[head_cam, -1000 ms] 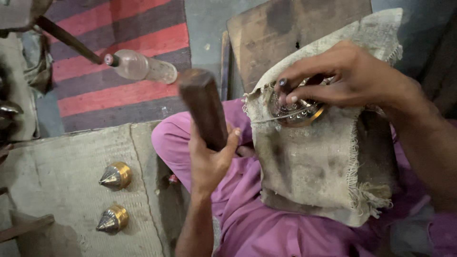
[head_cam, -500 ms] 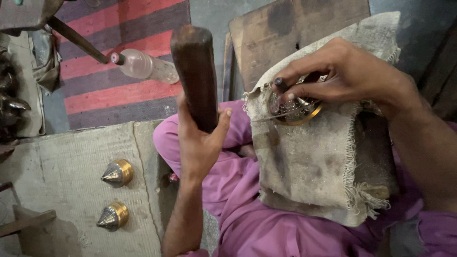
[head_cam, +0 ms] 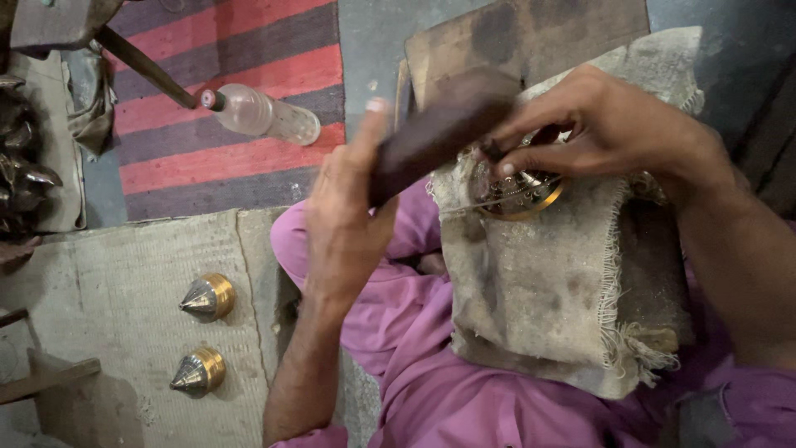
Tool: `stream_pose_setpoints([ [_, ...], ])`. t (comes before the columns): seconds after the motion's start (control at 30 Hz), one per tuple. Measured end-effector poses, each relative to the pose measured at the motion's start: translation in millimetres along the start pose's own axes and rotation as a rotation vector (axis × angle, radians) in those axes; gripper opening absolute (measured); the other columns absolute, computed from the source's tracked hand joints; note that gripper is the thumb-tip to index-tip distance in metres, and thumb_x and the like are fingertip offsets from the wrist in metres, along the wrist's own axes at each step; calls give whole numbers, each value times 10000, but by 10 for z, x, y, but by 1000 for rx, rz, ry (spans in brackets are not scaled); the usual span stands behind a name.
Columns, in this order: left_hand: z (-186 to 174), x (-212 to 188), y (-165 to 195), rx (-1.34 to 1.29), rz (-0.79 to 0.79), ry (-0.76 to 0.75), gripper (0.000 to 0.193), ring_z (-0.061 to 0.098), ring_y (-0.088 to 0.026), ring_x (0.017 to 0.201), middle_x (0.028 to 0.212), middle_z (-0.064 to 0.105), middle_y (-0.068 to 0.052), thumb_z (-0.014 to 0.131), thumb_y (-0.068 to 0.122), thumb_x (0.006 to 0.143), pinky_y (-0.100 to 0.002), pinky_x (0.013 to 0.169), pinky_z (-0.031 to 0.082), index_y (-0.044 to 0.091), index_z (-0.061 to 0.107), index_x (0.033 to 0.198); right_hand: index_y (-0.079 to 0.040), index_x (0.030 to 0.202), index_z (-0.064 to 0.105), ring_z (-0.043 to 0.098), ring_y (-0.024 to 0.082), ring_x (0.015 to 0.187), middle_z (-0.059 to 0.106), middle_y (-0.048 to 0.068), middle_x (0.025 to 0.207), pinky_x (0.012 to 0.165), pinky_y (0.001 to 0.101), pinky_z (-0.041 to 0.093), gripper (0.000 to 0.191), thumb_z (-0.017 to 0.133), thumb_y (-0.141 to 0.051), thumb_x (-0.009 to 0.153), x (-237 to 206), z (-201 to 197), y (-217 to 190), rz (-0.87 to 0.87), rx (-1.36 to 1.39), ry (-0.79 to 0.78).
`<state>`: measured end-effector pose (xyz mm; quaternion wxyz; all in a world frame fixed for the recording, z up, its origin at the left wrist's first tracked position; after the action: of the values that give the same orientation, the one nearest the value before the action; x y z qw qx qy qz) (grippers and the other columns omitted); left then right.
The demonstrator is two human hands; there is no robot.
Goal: The person sits cross-legged and uses a hammer and chisel to engrave a decorative pattern on a small brass object placed on a cloth. The person repeatedly strikes the chisel with the hammer to create fine details on the metal surface.
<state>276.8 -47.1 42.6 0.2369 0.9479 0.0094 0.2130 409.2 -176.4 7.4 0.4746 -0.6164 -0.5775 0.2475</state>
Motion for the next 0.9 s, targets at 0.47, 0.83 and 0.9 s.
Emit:
stream_pose_setpoints([
  [0.47, 47, 34, 29, 390, 36, -54, 718, 607, -265, 921, 938, 586, -66, 826, 50, 923, -453, 871, 532, 220, 493, 1535, -88, 1123, 755, 822, 181, 847, 814, 84, 1001, 727, 338, 702, 267, 753, -169, 869, 10, -11, 29, 4, 11, -26],
  [0.83, 18, 51, -15, 10, -102, -71, 684, 678, -326, 1112, 1150, 647, -151, 728, -64, 874, -453, 952, 557, 167, 525, 1484, -94, 1041, 789, 814, 170, 748, 829, 58, 916, 630, 311, 664, 215, 792, -161, 837, -32, -40, 89, 44, -10, 5],
  [0.9, 118, -6, -134, 389, -195, -225, 727, 663, -357, 976, 1002, 651, -170, 793, -23, 842, -494, 881, 522, 161, 570, 1509, -82, 1061, 779, 813, 171, 772, 824, 63, 926, 669, 308, 666, 215, 780, -149, 856, -48, -44, 104, 36, 29, 14],
])
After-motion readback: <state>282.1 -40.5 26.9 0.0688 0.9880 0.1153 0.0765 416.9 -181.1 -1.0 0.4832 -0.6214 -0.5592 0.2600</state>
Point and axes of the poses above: each hand's wrist, its own x-axis towards the middle knuckle, its own z-axis out of the palm, y = z × x, the point moved 10 cm from there along x, towards the middle knuckle
